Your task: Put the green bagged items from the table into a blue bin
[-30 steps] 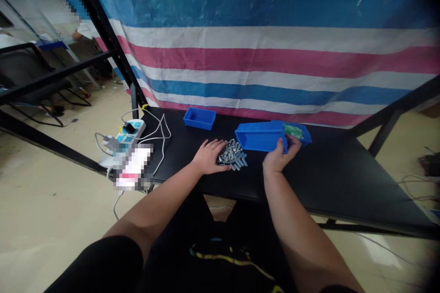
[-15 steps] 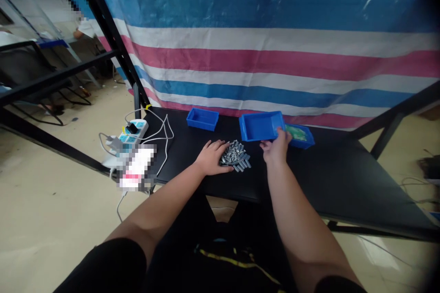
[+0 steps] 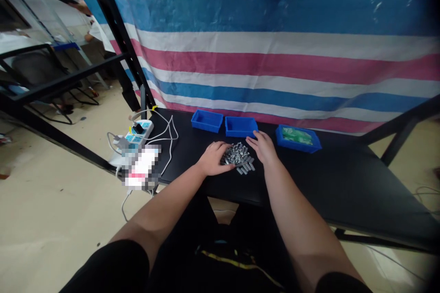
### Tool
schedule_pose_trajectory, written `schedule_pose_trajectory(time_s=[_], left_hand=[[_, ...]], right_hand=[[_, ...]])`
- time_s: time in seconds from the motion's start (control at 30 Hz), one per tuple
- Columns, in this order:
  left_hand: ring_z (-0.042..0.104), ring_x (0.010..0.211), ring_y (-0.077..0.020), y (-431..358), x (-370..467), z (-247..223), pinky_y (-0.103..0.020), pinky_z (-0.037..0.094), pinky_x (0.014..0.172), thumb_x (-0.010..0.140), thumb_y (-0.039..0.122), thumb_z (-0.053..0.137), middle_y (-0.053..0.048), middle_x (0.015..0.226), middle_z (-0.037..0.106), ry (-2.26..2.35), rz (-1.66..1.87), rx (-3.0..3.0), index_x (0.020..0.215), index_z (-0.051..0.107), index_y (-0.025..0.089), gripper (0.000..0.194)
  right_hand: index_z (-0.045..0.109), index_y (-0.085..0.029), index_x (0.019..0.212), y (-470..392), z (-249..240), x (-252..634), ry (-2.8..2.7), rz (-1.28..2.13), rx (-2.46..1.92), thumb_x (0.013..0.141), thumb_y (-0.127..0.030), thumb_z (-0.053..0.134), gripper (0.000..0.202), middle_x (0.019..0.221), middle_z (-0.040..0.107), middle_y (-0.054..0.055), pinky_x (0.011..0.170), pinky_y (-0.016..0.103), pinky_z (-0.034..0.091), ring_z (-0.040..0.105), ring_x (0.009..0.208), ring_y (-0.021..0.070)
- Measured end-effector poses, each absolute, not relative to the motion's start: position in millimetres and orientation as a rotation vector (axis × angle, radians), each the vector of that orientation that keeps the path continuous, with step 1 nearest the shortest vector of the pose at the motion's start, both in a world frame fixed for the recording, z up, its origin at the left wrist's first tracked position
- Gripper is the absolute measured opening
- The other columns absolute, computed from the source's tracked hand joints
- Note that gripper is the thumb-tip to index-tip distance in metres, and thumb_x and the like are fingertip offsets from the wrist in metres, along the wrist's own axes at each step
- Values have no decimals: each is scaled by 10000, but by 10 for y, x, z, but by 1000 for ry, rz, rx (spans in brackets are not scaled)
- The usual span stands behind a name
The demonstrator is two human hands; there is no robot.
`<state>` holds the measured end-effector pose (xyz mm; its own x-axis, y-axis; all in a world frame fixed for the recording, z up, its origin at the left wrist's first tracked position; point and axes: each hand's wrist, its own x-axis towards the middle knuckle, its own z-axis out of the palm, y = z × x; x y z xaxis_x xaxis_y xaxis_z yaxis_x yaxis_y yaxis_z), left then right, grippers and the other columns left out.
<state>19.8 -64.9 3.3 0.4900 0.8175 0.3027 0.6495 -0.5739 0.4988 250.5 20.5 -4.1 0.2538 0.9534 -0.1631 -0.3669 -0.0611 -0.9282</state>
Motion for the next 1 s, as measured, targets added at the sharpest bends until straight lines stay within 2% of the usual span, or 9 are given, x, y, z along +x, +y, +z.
schedule_pose_trajectory(time_s=[0.1,0.2,0.3,0.43,0.6,0.7,0.8,0.9,1.0], left_hand=[[460,1352,-301,-650,174,49,-457,357,1173,851,611,617,-116,1408,529,1269,824,2363,1424,487,244,693],[453,1351,-278,-639,133,46,-429,363,1165,921,536,557,-112,1394,535,1343,960,2312,1385,514,228,559],[466,1335,-255,-582,84,57,-413,363,1159,968,456,505,-107,1366,550,1508,1122,2259,1333,553,220,438],[468,1349,-263,-399,78,141,-441,334,1172,977,448,518,-98,1367,573,1728,1217,2276,1301,599,237,394],[397,1438,-297,-64,238,224,-546,154,1241,947,468,595,-39,1467,552,1676,1000,2525,1299,636,324,382],[461,1397,-291,126,329,204,-552,216,1219,949,440,601,-40,1435,592,1622,893,2549,1210,691,310,306],[563,1297,-260,285,355,172,-506,313,1180,976,393,560,-59,1353,656,1574,917,2528,1121,720,264,252],[609,1237,-253,428,343,157,-472,369,1152,981,352,546,-79,1312,679,1553,959,2514,1086,727,233,241],[625,1212,-266,570,333,163,-465,399,1137,968,345,564,-98,1276,695,1555,953,2514,1073,732,216,237]], right_hand=[[551,-233,1067,104,-138,2622,-833,1026,-1234,734,-309,771,407,1086,558,14,716,364,638,669,800,141],[588,-219,1121,-37,-182,2900,-1143,620,-1328,748,-331,709,408,1098,543,32,682,380,611,600,737,134],[642,-188,1072,-163,-158,3307,-1394,110,-1386,751,-289,670,338,1007,553,57,845,457,553,565,849,201],[653,-155,1135,-219,-145,3825,-1410,-267,-1569,753,-283,655,403,1126,514,145,1046,588,376,491,1157,340],[637,-155,1205,-134,-248,4099,-1143,-259,-1825,774,-406,662,500,1288,421,195,1049,600,341,445,1219,395],[642,-179,1185,-97,-303,4107,-1097,-210,-1833,780,-478,659,504,1374,374,188,1073,571,334,451,1231,381],[615,-189,1240,-95,-325,4111,-1046,-171,-1850,754,-506,683,585,1431,343,196,1078,563,338,433,1268,390],[581,-194,1280,-100,-327,4133,-1037,-107,-1893,730,-509,707,646,1351,445,199,1069,576,345,427,1278,402],[596,-192,1218,-107,-324,4145,-1092,-65,-1912,708,-493,728,607,1201,547,176,1047,581,361,476,1201,393]])
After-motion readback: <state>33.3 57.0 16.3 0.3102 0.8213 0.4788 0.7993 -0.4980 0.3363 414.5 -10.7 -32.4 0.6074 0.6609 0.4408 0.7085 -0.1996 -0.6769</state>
